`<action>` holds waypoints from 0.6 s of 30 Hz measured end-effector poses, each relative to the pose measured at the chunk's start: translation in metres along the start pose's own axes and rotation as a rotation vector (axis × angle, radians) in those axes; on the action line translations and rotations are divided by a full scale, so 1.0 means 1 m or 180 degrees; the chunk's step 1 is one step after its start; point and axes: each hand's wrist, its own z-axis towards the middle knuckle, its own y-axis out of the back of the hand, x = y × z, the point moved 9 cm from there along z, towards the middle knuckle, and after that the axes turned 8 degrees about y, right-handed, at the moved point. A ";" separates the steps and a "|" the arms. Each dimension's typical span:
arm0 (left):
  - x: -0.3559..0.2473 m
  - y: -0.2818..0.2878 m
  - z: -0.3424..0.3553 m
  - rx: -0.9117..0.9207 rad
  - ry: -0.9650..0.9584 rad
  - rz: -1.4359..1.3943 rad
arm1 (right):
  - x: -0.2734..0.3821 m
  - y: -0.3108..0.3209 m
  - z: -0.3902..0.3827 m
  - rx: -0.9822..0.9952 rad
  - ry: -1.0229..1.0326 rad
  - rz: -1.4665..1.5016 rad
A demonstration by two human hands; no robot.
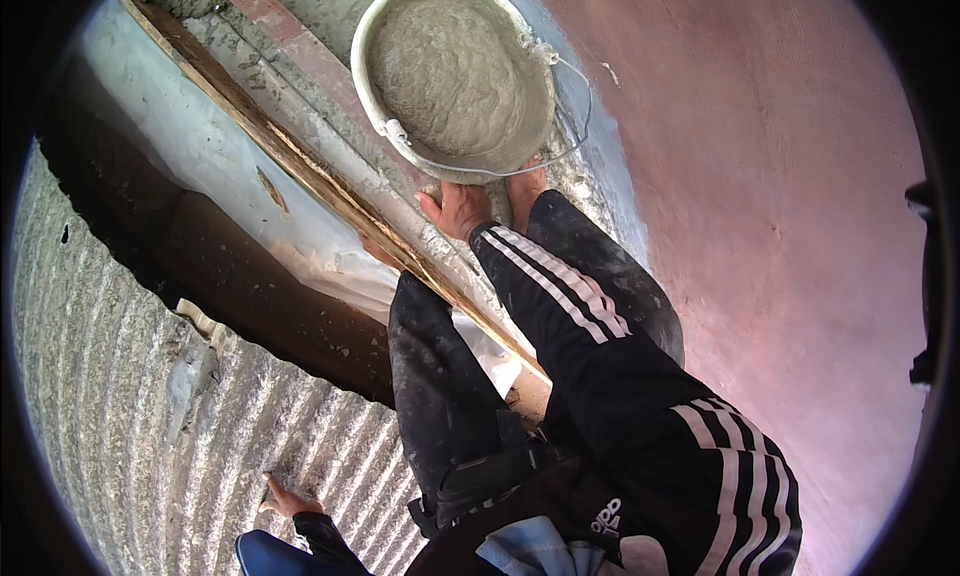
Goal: The person scoops wet cement from a bucket with a trowel and applies it to a narrow gap between a corrugated roof and a wall. They repeatedly transfer cement and smooth it along the joint, occasionally moving the bucket and trowel to adjust their position.
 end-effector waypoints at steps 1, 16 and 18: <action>-0.002 -0.006 -0.002 0.0066 -0.0021 0.0138 | -0.002 -0.001 0.000 0.0013 -0.0026 0.0001; -0.039 0.007 0.011 -0.0724 -0.0372 0.1991 | 0.129 0.086 0.010 0.2964 -0.0006 -0.0316; -0.078 -0.006 -0.034 -0.1209 -0.0777 0.2397 | 0.159 0.134 0.042 0.2573 0.0173 0.0182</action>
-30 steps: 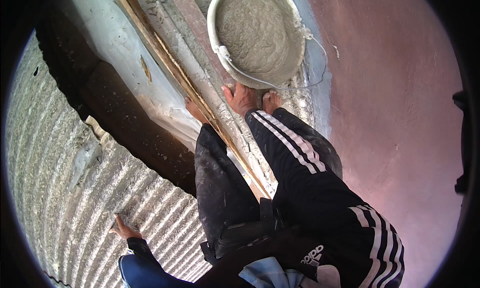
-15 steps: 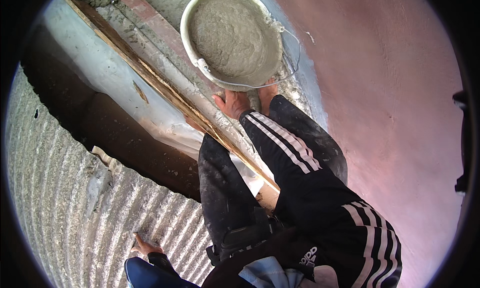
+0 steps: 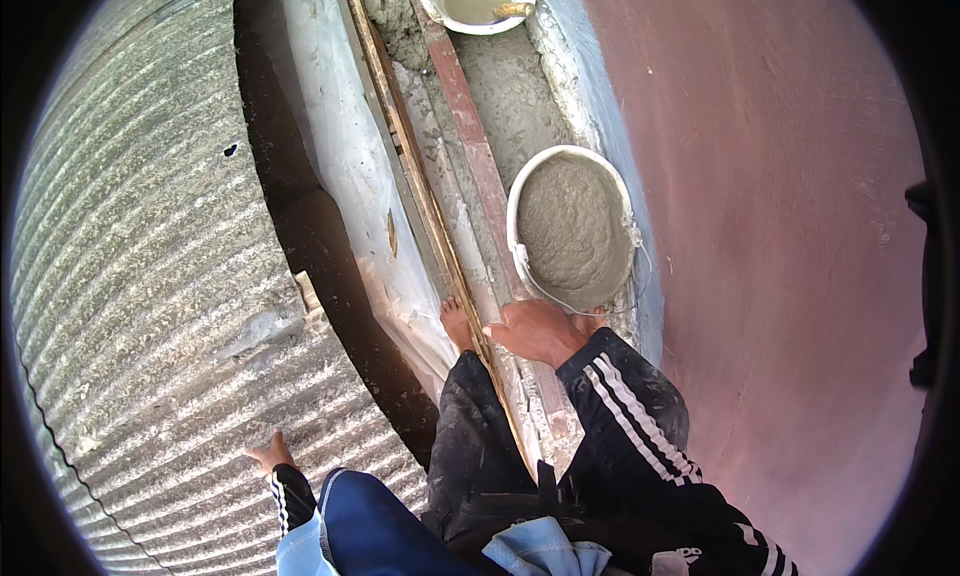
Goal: The person scoops wet cement from a bucket with a trowel and applies it to a narrow gap between a corrugated roof and a wall. They repeatedly transfer cement and smooth it along the joint, occasionally moving the bucket and trowel to adjust their position.
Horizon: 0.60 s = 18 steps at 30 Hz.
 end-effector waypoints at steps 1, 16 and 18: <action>-0.033 0.020 -0.026 -0.0403 -0.0301 -0.0246 | 0.010 0.037 -0.005 -0.0292 0.0201 0.0386; -0.583 -0.071 -0.297 0.1532 -0.2009 -0.1880 | -0.011 0.059 -0.073 -0.0501 -0.1072 0.3574; -0.580 -0.072 -0.297 0.1272 -0.2050 -0.1889 | -0.026 0.032 -0.082 -0.0009 -0.1429 0.3761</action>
